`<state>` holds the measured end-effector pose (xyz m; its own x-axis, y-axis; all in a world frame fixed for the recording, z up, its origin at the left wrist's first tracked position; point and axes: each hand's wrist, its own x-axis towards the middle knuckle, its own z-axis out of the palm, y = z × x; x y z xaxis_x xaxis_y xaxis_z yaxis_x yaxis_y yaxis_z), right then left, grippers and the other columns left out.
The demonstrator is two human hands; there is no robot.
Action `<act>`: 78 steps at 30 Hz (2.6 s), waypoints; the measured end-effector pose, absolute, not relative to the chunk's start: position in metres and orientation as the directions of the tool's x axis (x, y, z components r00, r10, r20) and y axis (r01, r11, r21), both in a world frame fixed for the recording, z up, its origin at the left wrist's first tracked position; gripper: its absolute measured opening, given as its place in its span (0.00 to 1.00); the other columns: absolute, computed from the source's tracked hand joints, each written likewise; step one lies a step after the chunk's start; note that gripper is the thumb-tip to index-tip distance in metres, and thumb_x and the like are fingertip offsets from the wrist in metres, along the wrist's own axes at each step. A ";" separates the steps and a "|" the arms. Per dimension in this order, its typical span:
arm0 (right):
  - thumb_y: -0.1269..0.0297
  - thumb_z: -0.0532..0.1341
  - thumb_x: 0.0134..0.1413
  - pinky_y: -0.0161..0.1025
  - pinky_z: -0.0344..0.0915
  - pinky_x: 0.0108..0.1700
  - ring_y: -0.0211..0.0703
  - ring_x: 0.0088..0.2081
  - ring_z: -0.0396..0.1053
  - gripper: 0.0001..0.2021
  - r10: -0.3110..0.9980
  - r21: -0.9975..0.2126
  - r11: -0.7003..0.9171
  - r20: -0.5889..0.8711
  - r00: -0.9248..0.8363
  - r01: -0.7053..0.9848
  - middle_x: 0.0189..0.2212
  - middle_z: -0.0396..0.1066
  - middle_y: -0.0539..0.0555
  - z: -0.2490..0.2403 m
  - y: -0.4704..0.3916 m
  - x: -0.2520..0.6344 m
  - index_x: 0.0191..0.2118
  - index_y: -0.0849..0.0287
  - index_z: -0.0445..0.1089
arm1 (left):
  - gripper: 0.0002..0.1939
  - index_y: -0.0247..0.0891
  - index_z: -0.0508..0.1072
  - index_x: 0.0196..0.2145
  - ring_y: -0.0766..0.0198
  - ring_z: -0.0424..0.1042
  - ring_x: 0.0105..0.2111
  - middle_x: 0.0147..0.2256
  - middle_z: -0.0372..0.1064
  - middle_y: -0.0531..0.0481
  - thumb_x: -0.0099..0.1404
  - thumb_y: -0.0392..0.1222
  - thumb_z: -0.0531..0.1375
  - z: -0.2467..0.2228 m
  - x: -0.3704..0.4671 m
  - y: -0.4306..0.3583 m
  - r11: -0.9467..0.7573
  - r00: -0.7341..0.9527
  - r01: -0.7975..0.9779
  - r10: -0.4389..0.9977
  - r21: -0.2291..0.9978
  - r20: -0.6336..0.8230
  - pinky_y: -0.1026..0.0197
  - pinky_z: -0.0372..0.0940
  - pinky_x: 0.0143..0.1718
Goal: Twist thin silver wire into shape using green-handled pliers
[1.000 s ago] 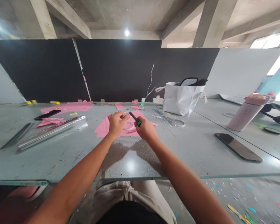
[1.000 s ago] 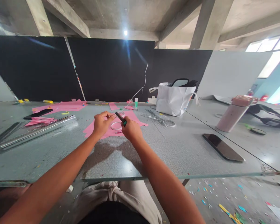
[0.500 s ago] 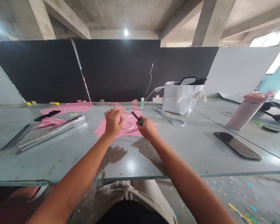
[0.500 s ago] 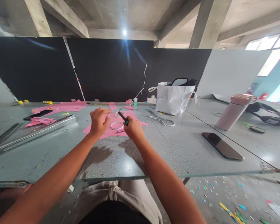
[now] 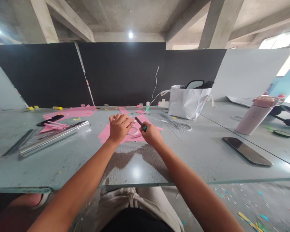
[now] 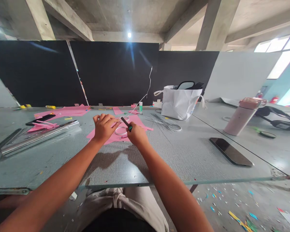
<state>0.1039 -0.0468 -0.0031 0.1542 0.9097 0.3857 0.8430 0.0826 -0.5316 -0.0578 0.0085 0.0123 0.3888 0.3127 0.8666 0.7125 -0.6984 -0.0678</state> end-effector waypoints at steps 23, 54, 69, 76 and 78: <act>0.61 0.53 0.60 0.37 0.57 0.34 0.49 0.38 0.72 0.12 0.909 -0.468 0.029 0.381 0.172 0.883 0.37 0.77 0.56 -0.005 -0.043 0.113 0.45 0.54 0.70 | 0.16 0.43 0.76 0.39 0.55 0.68 0.42 0.39 0.73 0.47 0.57 0.28 0.56 0.012 -0.060 0.010 -0.735 0.387 0.678 0.361 0.004 0.849 0.51 0.52 0.46; 0.60 0.53 0.60 0.37 0.57 0.33 0.49 0.37 0.72 0.11 0.903 -0.476 0.043 0.395 0.170 0.879 0.36 0.76 0.56 -0.003 -0.045 0.111 0.44 0.54 0.69 | 0.12 0.40 0.75 0.36 0.62 0.68 0.33 0.33 0.73 0.48 0.64 0.46 0.54 0.009 -0.053 0.018 -0.727 0.098 0.295 0.669 0.620 0.737 0.58 0.60 0.39; 0.61 0.54 0.59 0.37 0.56 0.33 0.49 0.38 0.73 0.11 0.904 -0.494 0.048 0.392 0.173 0.868 0.36 0.77 0.57 -0.003 -0.045 0.112 0.44 0.55 0.69 | 0.06 0.44 0.76 0.33 0.58 0.67 0.35 0.33 0.75 0.51 0.65 0.46 0.61 0.008 -0.061 0.020 -0.686 0.427 0.695 0.152 -0.216 0.891 0.52 0.49 0.40; 0.61 0.54 0.60 0.38 0.58 0.35 0.50 0.40 0.73 0.11 0.904 -0.504 0.045 0.387 0.179 0.863 0.38 0.77 0.57 -0.001 -0.047 0.110 0.45 0.54 0.69 | 0.08 0.44 0.76 0.32 0.59 0.67 0.35 0.33 0.77 0.52 0.67 0.43 0.58 0.013 -0.055 0.009 -0.686 0.386 0.719 0.261 -0.111 0.885 0.51 0.48 0.42; 0.61 0.53 0.60 0.38 0.58 0.35 0.50 0.39 0.73 0.12 0.903 -0.497 0.042 0.390 0.181 0.867 0.38 0.77 0.57 0.000 -0.047 0.109 0.46 0.54 0.69 | 0.09 0.44 0.76 0.30 0.58 0.67 0.35 0.32 0.77 0.52 0.66 0.43 0.58 0.013 -0.052 0.007 -0.700 0.342 0.714 0.335 -0.011 0.878 0.50 0.48 0.43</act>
